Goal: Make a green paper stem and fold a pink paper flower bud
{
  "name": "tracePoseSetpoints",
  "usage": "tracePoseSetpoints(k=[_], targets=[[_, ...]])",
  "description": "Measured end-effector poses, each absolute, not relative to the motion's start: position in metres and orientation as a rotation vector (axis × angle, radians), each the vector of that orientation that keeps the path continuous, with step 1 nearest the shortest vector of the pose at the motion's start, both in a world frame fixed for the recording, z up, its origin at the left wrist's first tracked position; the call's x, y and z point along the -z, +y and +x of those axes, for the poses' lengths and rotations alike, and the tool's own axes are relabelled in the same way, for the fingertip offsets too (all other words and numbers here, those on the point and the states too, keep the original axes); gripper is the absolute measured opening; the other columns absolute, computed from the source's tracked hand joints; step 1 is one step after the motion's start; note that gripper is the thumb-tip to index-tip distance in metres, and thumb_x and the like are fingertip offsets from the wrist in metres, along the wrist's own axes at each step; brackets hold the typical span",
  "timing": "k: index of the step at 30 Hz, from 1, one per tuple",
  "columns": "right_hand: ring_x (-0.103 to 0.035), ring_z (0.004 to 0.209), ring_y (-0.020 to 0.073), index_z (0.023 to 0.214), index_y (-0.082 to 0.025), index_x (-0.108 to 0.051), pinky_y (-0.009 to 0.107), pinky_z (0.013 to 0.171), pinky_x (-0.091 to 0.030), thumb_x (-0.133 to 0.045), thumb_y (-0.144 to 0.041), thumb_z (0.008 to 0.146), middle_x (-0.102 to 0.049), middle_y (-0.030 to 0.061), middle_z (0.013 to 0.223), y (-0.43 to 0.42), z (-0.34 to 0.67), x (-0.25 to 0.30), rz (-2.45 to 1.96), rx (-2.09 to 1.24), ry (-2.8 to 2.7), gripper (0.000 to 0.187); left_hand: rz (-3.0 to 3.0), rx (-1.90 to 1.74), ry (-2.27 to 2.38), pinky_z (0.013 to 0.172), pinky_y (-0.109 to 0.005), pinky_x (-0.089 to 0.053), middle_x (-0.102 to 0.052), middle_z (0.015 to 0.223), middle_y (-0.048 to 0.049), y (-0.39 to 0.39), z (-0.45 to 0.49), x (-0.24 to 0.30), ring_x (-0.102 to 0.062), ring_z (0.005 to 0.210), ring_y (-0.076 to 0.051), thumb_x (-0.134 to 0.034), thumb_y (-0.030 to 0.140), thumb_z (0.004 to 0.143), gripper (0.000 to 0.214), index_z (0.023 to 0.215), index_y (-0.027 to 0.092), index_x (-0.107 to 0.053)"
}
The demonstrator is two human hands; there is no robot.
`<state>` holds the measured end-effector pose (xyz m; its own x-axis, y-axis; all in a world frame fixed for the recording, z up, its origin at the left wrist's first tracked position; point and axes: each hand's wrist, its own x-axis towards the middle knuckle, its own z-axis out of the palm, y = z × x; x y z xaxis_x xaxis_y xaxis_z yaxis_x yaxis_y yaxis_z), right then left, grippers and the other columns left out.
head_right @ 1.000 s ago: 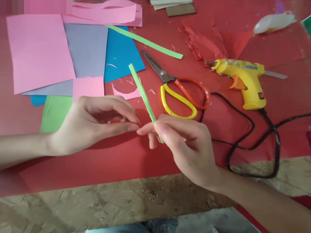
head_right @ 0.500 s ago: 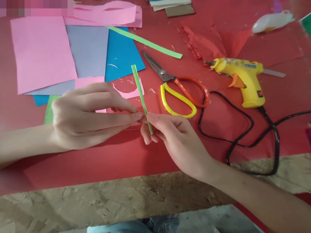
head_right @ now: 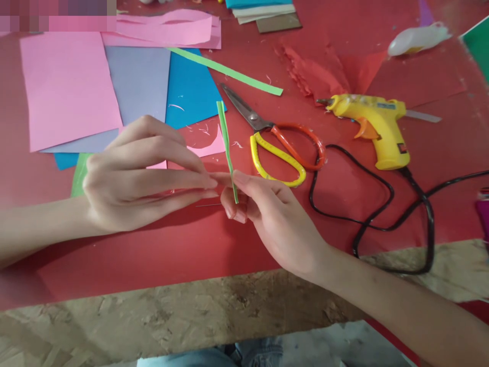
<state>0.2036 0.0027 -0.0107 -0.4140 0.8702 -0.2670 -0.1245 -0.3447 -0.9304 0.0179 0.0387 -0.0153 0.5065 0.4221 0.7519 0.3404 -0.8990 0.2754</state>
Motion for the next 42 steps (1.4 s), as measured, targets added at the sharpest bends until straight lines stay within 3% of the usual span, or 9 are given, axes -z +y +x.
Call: tracePoseSetpoints(k=[7, 11, 14, 19, 24, 29, 33, 37, 42], targets=[[-0.037, 0.052, 0.0046, 0.060, -0.017, -0.040, 0.016, 0.050, -0.039, -0.042, -0.037, 0.091, -0.038, -0.0021, 0.055, 0.004, 0.201, 0.011, -1.062, -1.878, -1.200, 0.038, 2.650, -1.277, 0.623, 0.068, -0.029, -0.049, -0.070, 0.076, -0.0018, 0.044, 0.015, 0.010, -0.054, 0.074, -0.015, -0.068, 0.018, 0.077, 0.005, 0.078, 0.021, -0.072], [-0.034, 0.052, 0.0041, 0.069, -0.018, -0.051, 0.015, 0.049, -0.036, -0.039, -0.031, 0.092, -0.040, -0.0028, 0.057, 0.005, 0.196, 0.009, -0.962, -1.984, -1.014, 0.030, 2.597, -1.245, 0.674, 0.074, -0.030, -0.051, -0.069, 0.078, -0.0015, 0.041, 0.011, 0.000, -0.054, 0.079, -0.015, -0.061, 0.014, 0.082, 0.012, 0.081, 0.019, -0.072], [-0.033, 0.051, 0.0032, 0.076, -0.022, -0.060, 0.013, 0.047, -0.034, -0.036, -0.029, 0.092, -0.040, -0.0035, 0.059, 0.009, 0.195, 0.007, -0.980, -1.954, -0.976, 0.030, 2.579, -1.275, 0.654, 0.073, -0.031, -0.050, -0.069, 0.079, -0.0004, 0.040, 0.011, -0.001, -0.055, 0.080, -0.015, -0.063, 0.019, 0.081, 0.010, 0.079, 0.023, -0.072], [-0.041, 0.055, 0.0006, 0.088, -0.028, -0.071, 0.012, 0.049, -0.036, -0.040, -0.034, 0.089, -0.049, -0.0046, 0.071, 0.015, 0.196, 0.005, -1.087, -1.905, -0.894, 0.031, 2.532, -1.375, 0.608, 0.071, -0.032, -0.047, -0.069, 0.072, -0.0006, 0.040, 0.015, 0.008, -0.053, 0.075, -0.017, -0.067, 0.024, 0.078, 0.006, 0.074, 0.025, -0.071], [-0.045, 0.058, -0.0001, 0.088, -0.033, -0.072, 0.012, 0.053, -0.041, -0.040, -0.032, 0.089, -0.053, -0.0063, 0.075, 0.015, 0.194, 0.004, -1.120, -1.887, -0.835, 0.032, 2.531, -1.295, 0.575, 0.077, -0.033, -0.047, -0.072, 0.084, -0.0023, 0.039, 0.015, 0.007, -0.054, 0.080, -0.016, -0.065, 0.023, 0.081, 0.007, 0.081, 0.022, -0.072], [-0.047, 0.062, 0.0011, 0.088, -0.038, -0.072, 0.011, 0.054, -0.045, -0.046, -0.042, 0.088, -0.053, -0.0053, 0.080, 0.012, 0.192, 0.002, -1.110, -1.869, -0.861, 0.025, 2.630, -1.072, 0.363, 0.079, -0.032, -0.050, -0.074, 0.096, -0.0069, 0.041, 0.010, -0.002, -0.059, 0.086, -0.017, -0.064, 0.018, 0.082, 0.008, 0.087, 0.016, -0.070], [-0.045, 0.061, 0.0019, 0.087, -0.038, -0.072, 0.009, 0.054, -0.046, -0.050, -0.044, 0.087, -0.053, -0.0041, 0.083, 0.012, 0.190, -0.001, -1.091, -1.876, -0.868, 0.022, 2.588, -0.994, 0.439, 0.081, -0.034, -0.047, -0.075, 0.086, 0.0026, 0.040, 0.009, -0.002, -0.062, 0.084, -0.016, -0.056, 0.022, 0.087, 0.011, 0.089, 0.023, -0.067], [-0.045, 0.060, 0.0025, 0.084, -0.036, -0.072, 0.010, 0.054, -0.046, -0.051, -0.041, 0.088, -0.054, -0.0038, 0.078, 0.016, 0.188, -0.002, -1.105, -1.841, -0.806, 0.022, 2.553, -1.017, 0.520, 0.075, -0.034, -0.046, -0.072, 0.070, 0.0030, 0.037, 0.012, 0.002, -0.062, 0.074, -0.014, -0.058, 0.023, 0.086, 0.008, 0.086, 0.023, -0.067], [-0.056, 0.081, 0.0016, 0.083, -0.031, -0.071, 0.009, 0.066, -0.048, -0.045, -0.036, 0.092, -0.063, -0.0072, 0.086, 0.019, 0.188, -0.001, -1.045, -1.816, -0.796, 0.027, 2.589, -1.183, 0.722, 0.069, -0.033, -0.045, -0.072, 0.077, 0.0005, 0.040, 0.013, 0.005, -0.060, 0.073, -0.015, -0.066, 0.021, 0.080, 0.006, 0.085, 0.021, -0.069]])
